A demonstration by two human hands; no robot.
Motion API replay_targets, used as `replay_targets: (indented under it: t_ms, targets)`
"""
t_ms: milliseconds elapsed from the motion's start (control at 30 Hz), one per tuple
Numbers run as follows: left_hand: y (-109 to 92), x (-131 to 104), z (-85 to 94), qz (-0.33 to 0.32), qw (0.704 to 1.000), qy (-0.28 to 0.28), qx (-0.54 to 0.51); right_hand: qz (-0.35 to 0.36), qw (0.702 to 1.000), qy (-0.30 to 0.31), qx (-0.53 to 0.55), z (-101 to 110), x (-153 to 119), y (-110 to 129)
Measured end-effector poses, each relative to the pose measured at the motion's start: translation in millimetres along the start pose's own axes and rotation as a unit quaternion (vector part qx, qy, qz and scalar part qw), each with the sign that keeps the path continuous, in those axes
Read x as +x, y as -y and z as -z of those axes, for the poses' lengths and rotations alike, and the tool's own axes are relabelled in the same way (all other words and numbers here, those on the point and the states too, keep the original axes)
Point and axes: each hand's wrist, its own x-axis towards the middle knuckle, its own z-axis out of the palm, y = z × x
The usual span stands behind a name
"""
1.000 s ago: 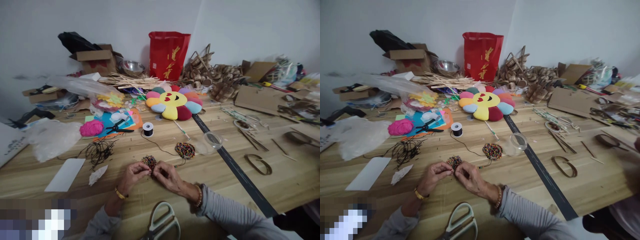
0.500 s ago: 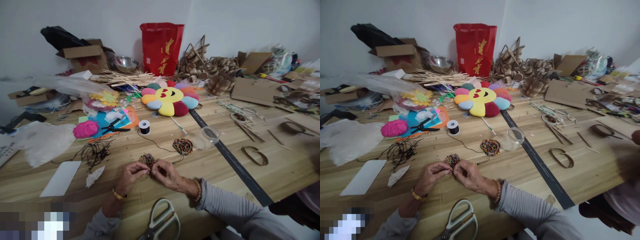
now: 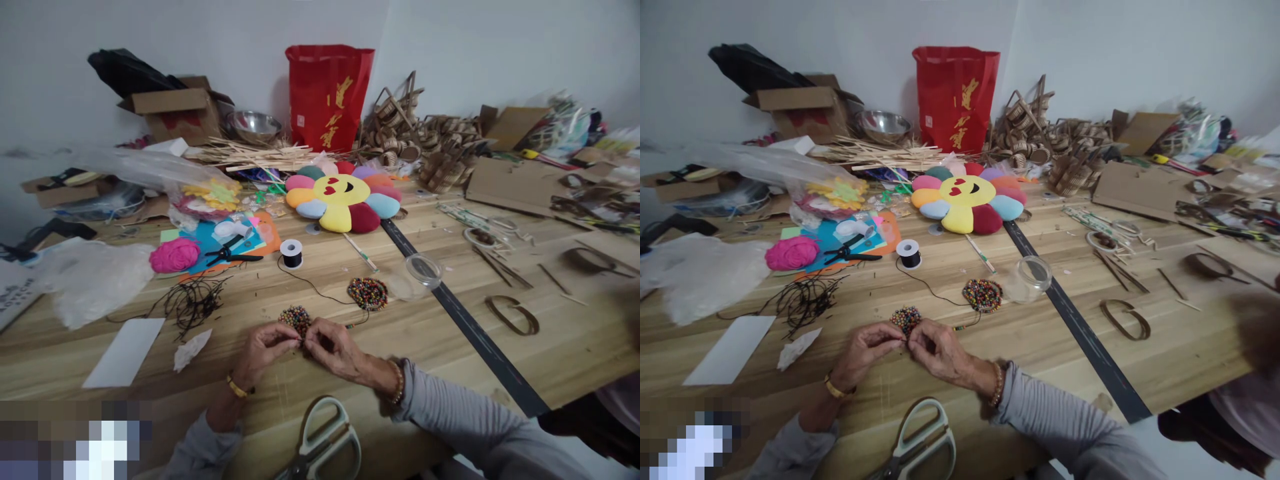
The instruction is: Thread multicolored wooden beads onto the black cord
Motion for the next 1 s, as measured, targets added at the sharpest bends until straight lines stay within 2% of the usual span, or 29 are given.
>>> replay_targets:
  t_ms: [1000]
  targets:
    - [-3.5,-1.7,-0.8,-0.001,1.000,0.002,-0.014,-0.009,1.000,0.008,0.002,1.1,1.5,4.1]
